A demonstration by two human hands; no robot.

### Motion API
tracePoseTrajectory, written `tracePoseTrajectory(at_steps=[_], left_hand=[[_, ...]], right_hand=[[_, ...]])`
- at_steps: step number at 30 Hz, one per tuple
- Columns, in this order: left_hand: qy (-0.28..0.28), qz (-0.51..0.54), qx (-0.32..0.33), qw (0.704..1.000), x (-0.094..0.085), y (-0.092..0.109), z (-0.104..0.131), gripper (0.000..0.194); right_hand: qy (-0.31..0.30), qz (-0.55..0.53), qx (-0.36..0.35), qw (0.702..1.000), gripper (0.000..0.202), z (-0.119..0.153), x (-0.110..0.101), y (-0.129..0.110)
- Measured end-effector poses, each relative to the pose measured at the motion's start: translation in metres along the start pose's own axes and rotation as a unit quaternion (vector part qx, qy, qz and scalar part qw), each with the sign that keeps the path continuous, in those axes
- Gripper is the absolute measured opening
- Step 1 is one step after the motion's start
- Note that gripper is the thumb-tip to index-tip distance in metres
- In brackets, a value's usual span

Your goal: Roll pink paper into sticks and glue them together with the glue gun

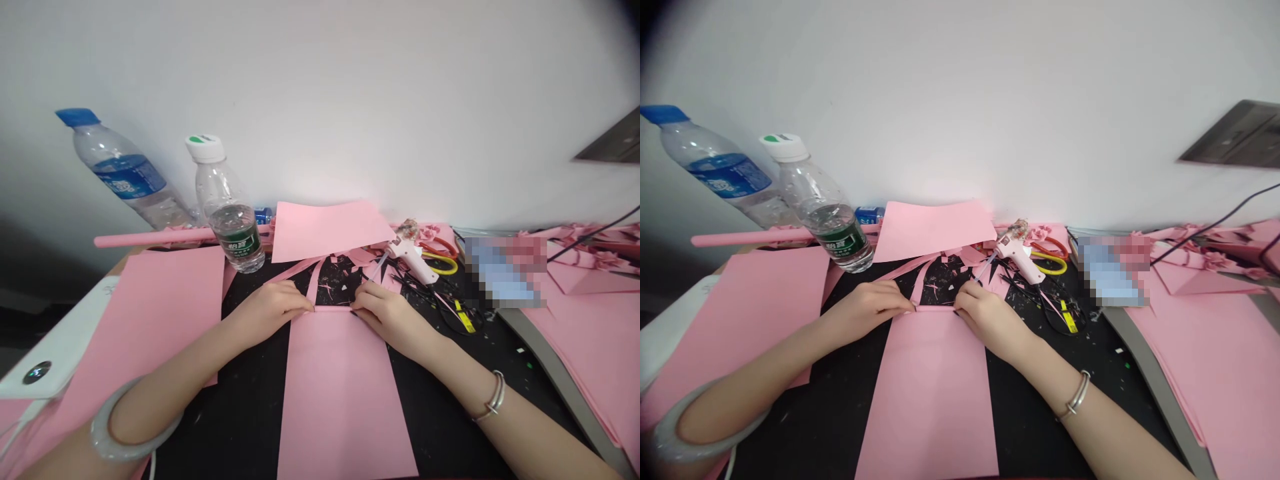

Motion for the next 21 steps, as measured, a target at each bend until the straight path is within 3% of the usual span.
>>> tracePoseTrajectory(at_steps=[8,15,21], left_hand=[[0.031,0.058,-0.034,0.997,-0.001,-0.002,-0.002,0.014],[-0.025,-0.010,-0.006,1.000,0.006,0.006,0.005,0.024],[-0.029,0.038,0.011,0.999,0.001,0.004,0.008,0.028]], right_hand=[[0.012,-0.026,0.001,1.000,0.015,0.000,-0.002,-0.003],[0.016,-0.037,0.002,0.999,0.015,0.002,-0.004,-0.003],[0.001,-0.015,0.019,1.000,0.015,0.003,-0.004,-0.003]])
Point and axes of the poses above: each hand's wrist, its own z-axis away from the middle knuckle, its own x-axis out of the palm, y = z × x, the point moved 7 cm from there along -z, towards the middle knuckle, and after that the axes turned 10 degrees about z, right-handed, at the moved point
